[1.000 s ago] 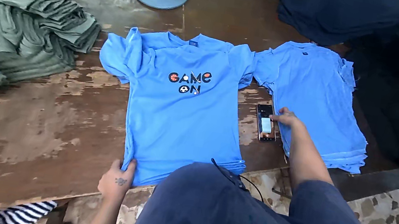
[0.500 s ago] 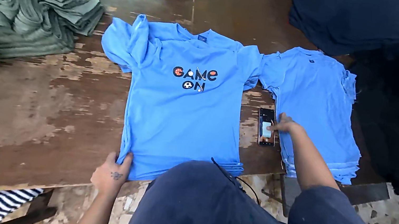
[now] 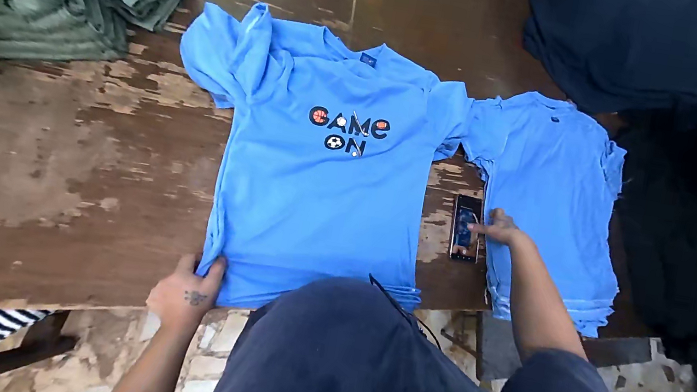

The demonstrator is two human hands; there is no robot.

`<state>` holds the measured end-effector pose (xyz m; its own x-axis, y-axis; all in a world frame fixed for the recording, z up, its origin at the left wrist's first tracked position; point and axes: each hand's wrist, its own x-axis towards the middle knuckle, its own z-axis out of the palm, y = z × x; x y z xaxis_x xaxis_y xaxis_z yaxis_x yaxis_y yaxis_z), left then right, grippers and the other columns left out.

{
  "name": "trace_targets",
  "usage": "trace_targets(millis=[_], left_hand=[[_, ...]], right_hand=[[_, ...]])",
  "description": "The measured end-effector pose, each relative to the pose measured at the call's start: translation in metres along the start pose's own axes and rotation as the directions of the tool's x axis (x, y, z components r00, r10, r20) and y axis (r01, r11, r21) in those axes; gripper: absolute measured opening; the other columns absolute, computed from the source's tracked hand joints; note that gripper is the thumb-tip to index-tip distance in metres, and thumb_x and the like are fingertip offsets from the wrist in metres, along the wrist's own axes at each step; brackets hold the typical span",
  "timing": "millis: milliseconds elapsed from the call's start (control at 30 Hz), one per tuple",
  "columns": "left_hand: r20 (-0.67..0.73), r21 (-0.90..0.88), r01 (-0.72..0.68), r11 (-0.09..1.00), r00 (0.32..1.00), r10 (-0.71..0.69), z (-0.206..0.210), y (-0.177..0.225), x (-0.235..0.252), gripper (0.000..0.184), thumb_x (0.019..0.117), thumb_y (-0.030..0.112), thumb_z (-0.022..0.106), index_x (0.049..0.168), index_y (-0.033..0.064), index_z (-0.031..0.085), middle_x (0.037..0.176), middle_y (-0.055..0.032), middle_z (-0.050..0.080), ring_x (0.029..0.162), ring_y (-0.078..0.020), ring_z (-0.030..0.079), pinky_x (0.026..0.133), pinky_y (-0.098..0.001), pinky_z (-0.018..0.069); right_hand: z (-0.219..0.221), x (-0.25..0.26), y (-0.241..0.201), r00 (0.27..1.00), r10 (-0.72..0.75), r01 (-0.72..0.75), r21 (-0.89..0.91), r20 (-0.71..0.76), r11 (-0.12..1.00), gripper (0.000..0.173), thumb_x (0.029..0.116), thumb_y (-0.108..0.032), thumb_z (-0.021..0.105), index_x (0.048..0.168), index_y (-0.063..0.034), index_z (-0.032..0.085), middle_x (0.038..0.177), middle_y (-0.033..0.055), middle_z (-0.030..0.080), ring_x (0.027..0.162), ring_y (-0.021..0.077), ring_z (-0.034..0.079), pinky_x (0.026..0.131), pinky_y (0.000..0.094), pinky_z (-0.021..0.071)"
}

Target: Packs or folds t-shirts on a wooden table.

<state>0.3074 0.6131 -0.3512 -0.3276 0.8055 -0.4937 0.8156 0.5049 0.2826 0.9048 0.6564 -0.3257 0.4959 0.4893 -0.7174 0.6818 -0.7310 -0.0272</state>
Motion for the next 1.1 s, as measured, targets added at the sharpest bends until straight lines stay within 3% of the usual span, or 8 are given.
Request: trace_targets(millis=[133,233,300,633,733,833,1000,1100], left_hand=[[-0.003,0.017,-0.001,1.000,1.000,0.001,0.000,0.002,0.001,0.049,0.1000,0.046,0.055,0.124,0.0038,0.065,0.108,-0.0308,0.069,0.106,-0.0538,0.065,0.084,-0.0730,0.0454],[0.015,0.028,-0.001,1.000,1.000,0.001,-0.002,0.004,0.000,0.049,0.1010,0.045,0.054,0.125,0.0040,0.065,0.110,-0.0312,0.069,0.108,-0.0538,0.065,0.085,-0.0734,0.0448],[0.015,0.032,0.007,0.999,1.000,-0.007,-0.003,0.005,0.000,0.049,0.1005,0.046,0.054,0.125,0.0045,0.065,0.109,-0.0305,0.069,0.107,-0.0528,0.065,0.085,-0.0729,0.0454],[-0.003,0.020,-0.001,1.000,1.000,0.001,-0.001,0.002,0.002,0.048,0.1004,0.046,0.053,0.126,0.0060,0.065,0.108,-0.0296,0.070,0.106,-0.0530,0.066,0.084,-0.0731,0.0455],[0.014,0.022,-0.009,1.000,1.000,0.008,-0.004,0.004,0.001,0.048,0.1004,0.045,0.053,0.125,0.0051,0.065,0.110,-0.0297,0.070,0.107,-0.0531,0.065,0.085,-0.0732,0.0451],[0.014,0.029,0.007,1.000,1.000,-0.007,-0.003,0.004,0.000,0.048,0.1011,0.045,0.054,0.125,0.0046,0.065,0.109,-0.0296,0.070,0.107,-0.0524,0.065,0.085,-0.0723,0.0457],[0.000,0.015,0.017,1.000,1.000,-0.017,0.002,-0.001,0.003,0.048,0.1000,0.046,0.054,0.127,0.0064,0.065,0.110,-0.0291,0.070,0.107,-0.0531,0.065,0.085,-0.0734,0.0453],[-0.007,0.009,0.008,1.000,1.000,-0.008,0.002,-0.002,0.003,0.048,0.0994,0.045,0.055,0.125,0.0058,0.066,0.108,-0.0294,0.070,0.105,-0.0533,0.066,0.084,-0.0733,0.0454]], right_hand=[[0.010,0.018,0.008,0.995,0.009,-0.009,-0.002,-0.099,1.000,0.091,0.0817,-0.043,0.086,0.151,-0.0055,0.041,0.144,0.0357,0.046,0.134,0.0506,0.047,0.108,0.0648,0.0405],[0.005,0.033,0.012,0.988,0.070,-0.043,0.184,-0.139,0.982,0.075,0.1049,-0.062,0.038,0.147,-0.0005,0.050,0.144,0.0321,0.052,0.136,0.0484,0.049,0.110,0.0673,0.0378],[0.001,0.034,0.009,0.989,0.097,-0.069,0.242,-0.108,0.968,0.082,0.1038,-0.068,0.029,0.147,-0.0008,0.049,0.145,0.0316,0.050,0.135,0.0487,0.049,0.108,0.0676,0.0385],[0.013,0.052,0.015,1.000,0.025,-0.025,-0.106,-0.001,0.994,0.100,0.0796,-0.045,0.087,0.154,-0.0046,0.034,0.144,0.0347,0.047,0.133,0.0490,0.048,0.108,0.0642,0.0413],[0.004,0.061,0.016,0.999,0.041,-0.039,0.074,-0.030,0.996,0.067,0.1012,-0.050,0.059,0.144,0.0006,0.050,0.135,0.0333,0.056,0.122,0.0482,0.057,0.098,0.0668,0.0455],[-0.001,0.062,0.017,0.987,0.157,-0.144,0.291,-0.024,0.946,0.084,0.1012,-0.073,0.027,0.135,-0.0027,0.059,0.127,0.0295,0.059,0.105,0.0429,0.060,0.088,0.0610,0.0468],[0.008,0.060,0.011,0.998,0.059,-0.059,0.040,0.022,0.997,0.099,0.0861,-0.056,0.077,0.156,-0.0035,0.031,0.145,0.0318,0.049,0.131,0.0473,0.051,0.104,0.0656,0.0434],[0.011,0.054,0.000,0.998,0.063,-0.059,-0.121,0.026,0.991,0.116,0.0772,-0.050,0.087,0.159,-0.0013,0.021,0.146,0.0328,0.047,0.135,0.0470,0.049,0.107,0.0641,0.0413]])
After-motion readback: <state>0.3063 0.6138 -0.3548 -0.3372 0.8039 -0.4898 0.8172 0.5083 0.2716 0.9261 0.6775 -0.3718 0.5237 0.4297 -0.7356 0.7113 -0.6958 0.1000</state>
